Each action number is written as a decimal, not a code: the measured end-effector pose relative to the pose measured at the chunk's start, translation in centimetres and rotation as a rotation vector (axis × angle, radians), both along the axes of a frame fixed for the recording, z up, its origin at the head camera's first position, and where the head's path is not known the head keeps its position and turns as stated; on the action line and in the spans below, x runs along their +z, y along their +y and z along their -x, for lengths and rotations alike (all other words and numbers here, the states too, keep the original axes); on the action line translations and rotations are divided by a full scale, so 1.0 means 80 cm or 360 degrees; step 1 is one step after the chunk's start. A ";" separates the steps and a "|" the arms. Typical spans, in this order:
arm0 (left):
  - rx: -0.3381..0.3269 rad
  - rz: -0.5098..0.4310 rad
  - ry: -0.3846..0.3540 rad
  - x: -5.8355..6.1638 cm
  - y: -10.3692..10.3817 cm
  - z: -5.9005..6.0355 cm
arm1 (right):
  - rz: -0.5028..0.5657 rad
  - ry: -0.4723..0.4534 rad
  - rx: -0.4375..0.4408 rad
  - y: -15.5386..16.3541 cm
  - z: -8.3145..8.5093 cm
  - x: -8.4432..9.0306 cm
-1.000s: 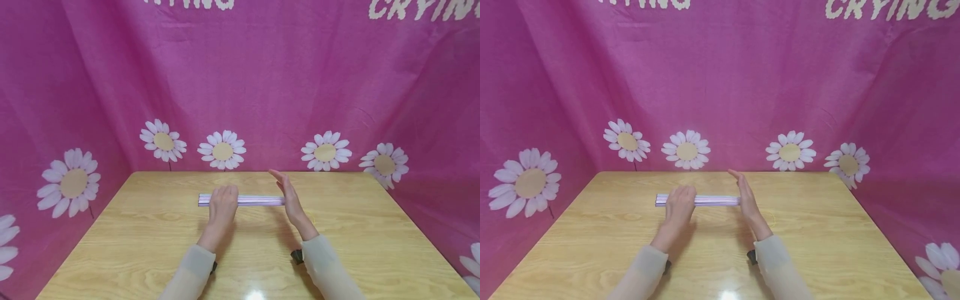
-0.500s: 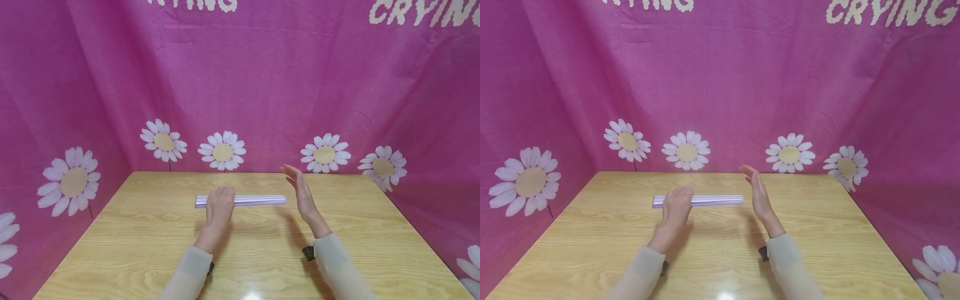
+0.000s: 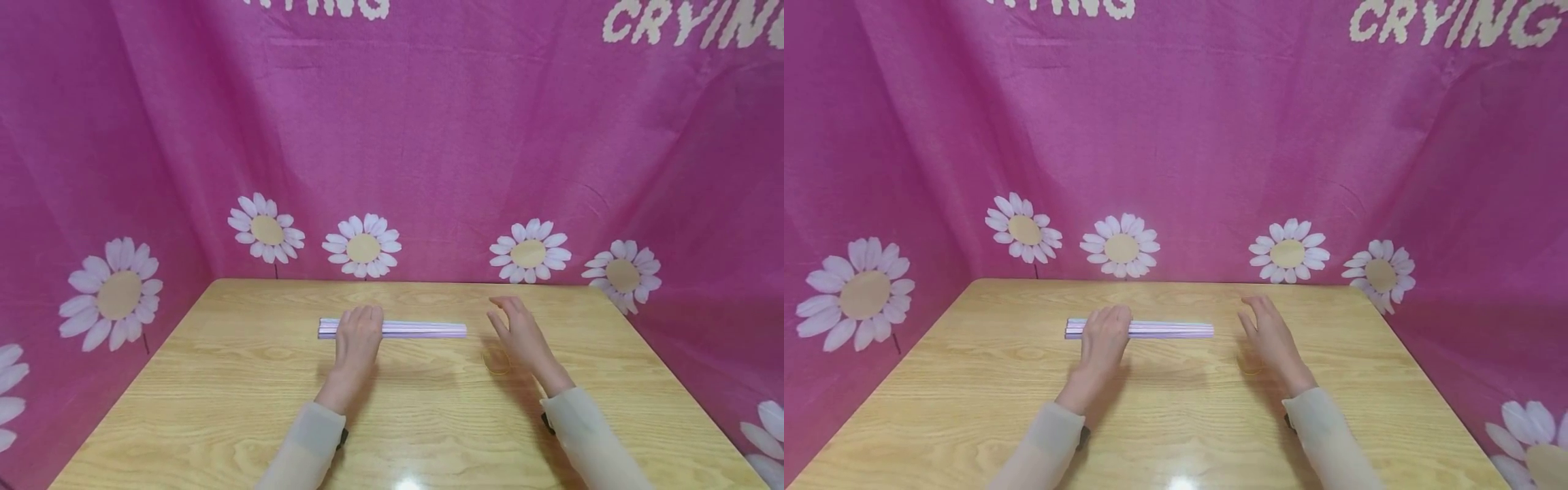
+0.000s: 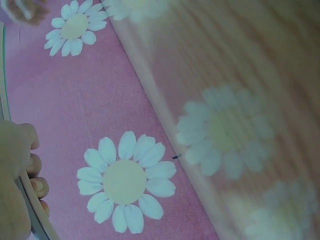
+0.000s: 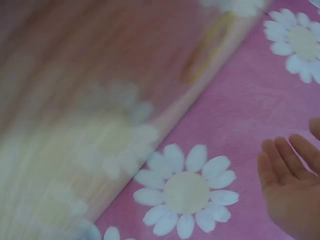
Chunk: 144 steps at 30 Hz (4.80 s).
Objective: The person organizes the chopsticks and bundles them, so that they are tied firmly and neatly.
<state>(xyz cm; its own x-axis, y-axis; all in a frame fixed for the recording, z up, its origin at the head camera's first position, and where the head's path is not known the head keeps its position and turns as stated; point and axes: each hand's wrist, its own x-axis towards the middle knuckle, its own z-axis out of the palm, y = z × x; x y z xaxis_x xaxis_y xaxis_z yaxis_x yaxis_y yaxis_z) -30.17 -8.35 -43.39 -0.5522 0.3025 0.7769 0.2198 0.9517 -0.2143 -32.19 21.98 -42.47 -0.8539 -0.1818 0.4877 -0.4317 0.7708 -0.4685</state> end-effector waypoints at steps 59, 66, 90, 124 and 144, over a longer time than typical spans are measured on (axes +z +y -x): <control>0.0050 -0.0020 0.0075 0.000 -0.001 0.000 | -0.0560 -0.0244 -0.0024 0.038 -0.019 -0.018; 0.0070 0.0013 0.0047 0.002 -0.002 -0.003 | -0.0277 -0.0300 -0.0086 0.034 -0.022 0.002; 0.0027 -0.0006 0.0113 0.001 -0.001 -0.003 | 0.0827 -0.0833 -0.0075 -0.054 -0.047 0.062; 0.0089 0.0010 -0.0065 0.004 -0.001 -0.002 | 0.0583 -0.0906 0.0545 -0.097 -0.127 0.030; 0.0122 0.0065 -0.0201 0.002 0.006 -0.004 | 0.0172 -0.0834 0.1058 -0.099 -0.183 -0.005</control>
<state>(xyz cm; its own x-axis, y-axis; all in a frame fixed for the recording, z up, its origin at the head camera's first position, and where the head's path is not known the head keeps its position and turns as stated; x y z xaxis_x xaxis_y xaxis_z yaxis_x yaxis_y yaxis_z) -29.89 -7.83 -43.22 -0.6677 0.2856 0.6875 0.1744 0.9578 -0.2285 -17.57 14.06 -42.84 -0.7062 -0.7005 0.1030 -0.4858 0.3735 -0.7903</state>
